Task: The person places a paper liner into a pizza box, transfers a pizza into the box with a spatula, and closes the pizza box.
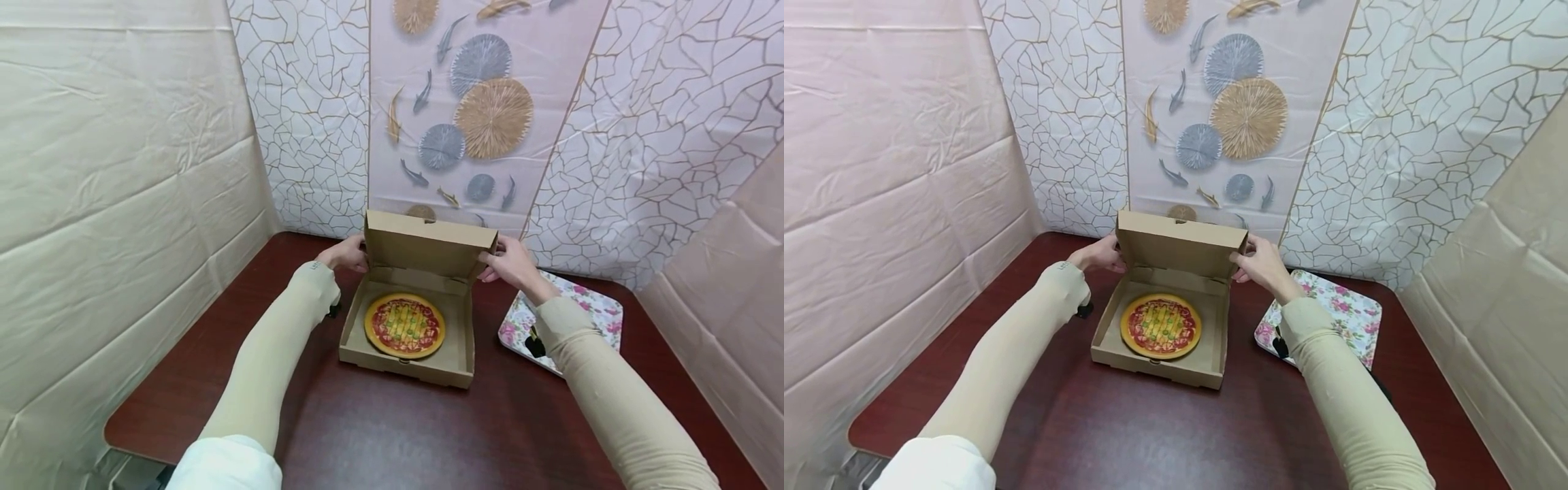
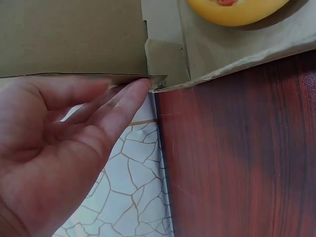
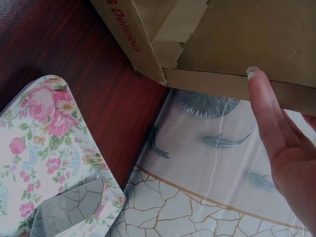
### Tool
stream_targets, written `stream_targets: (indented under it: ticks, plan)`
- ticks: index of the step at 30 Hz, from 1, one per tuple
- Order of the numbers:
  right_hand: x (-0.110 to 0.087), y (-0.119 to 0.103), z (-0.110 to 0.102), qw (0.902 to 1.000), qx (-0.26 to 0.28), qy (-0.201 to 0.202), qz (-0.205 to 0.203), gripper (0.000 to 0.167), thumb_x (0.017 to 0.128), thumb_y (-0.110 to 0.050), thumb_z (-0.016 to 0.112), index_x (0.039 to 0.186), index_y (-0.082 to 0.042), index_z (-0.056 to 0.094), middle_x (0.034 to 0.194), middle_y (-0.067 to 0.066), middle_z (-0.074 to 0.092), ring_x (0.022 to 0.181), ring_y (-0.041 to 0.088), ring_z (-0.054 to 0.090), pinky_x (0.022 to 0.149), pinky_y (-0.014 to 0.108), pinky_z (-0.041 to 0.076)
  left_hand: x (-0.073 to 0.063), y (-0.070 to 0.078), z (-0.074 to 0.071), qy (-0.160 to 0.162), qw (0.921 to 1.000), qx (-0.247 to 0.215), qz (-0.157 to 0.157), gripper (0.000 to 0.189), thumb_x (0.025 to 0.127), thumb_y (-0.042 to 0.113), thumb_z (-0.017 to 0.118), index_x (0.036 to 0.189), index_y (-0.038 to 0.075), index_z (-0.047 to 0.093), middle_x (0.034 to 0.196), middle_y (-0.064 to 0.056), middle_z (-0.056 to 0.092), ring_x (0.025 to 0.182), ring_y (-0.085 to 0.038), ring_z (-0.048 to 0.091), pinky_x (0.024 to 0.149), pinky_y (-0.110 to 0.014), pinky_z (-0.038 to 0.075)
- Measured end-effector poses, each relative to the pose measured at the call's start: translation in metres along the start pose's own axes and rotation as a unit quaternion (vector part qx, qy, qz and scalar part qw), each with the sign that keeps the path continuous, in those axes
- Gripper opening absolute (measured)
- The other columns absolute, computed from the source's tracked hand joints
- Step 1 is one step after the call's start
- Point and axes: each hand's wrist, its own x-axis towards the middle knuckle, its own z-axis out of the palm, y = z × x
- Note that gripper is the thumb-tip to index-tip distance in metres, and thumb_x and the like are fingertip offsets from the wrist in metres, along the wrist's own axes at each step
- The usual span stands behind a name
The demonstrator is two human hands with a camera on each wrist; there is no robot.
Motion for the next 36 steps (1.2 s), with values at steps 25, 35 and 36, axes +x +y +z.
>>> stream_targets:
  ticks: [25, 35, 36]
  plan:
    - [0.0, 0.012, 0.002, 0.9937, -0.106, 0.035, -0.014, 0.037, 0.084, 0.004, 0.055, 0.121, 0.008, 0.054, 0.101, 0.033, 0.067, 0.074, 0.036, 0.072, 0.063, 0.032, 0.058, 0.012, -0.004, 0.017, 0.035, 0.9915, -0.124, 0.014, 0.053, 0.088, -0.018, 0.026, 0.135, 0.002, 0.04, 0.105, -0.018, 0.046, 0.061, -0.017, 0.033, 0.067, -0.036, 0.035]
    - [0.004, 0.022, 0.002, 0.9886, -0.137, 0.054, -0.028, 0.034, 0.083, 0.004, 0.058, 0.117, 0.009, 0.056, 0.109, 0.032, 0.065, 0.075, 0.031, 0.072, 0.066, 0.024, 0.057, 0.019, -0.003, 0.022, 0.077, 0.9871, -0.138, -0.024, 0.038, 0.1, 0.005, 0.036, 0.137, 0.007, 0.046, 0.094, -0.012, 0.052, 0.067, -0.018, 0.044, 0.08, -0.037, 0.043]
    - [0.003, 0.023, 0.002, 0.9876, -0.145, 0.054, -0.026, 0.034, 0.083, 0.003, 0.06, 0.117, 0.008, 0.056, 0.11, 0.031, 0.065, 0.077, 0.032, 0.072, 0.069, 0.027, 0.057, 0.019, -0.003, 0.023, 0.081, 0.9864, -0.14, -0.029, 0.036, 0.101, 0.009, 0.036, 0.135, 0.008, 0.048, 0.097, -0.012, 0.053, 0.068, -0.018, 0.046, 0.084, -0.039, 0.045]
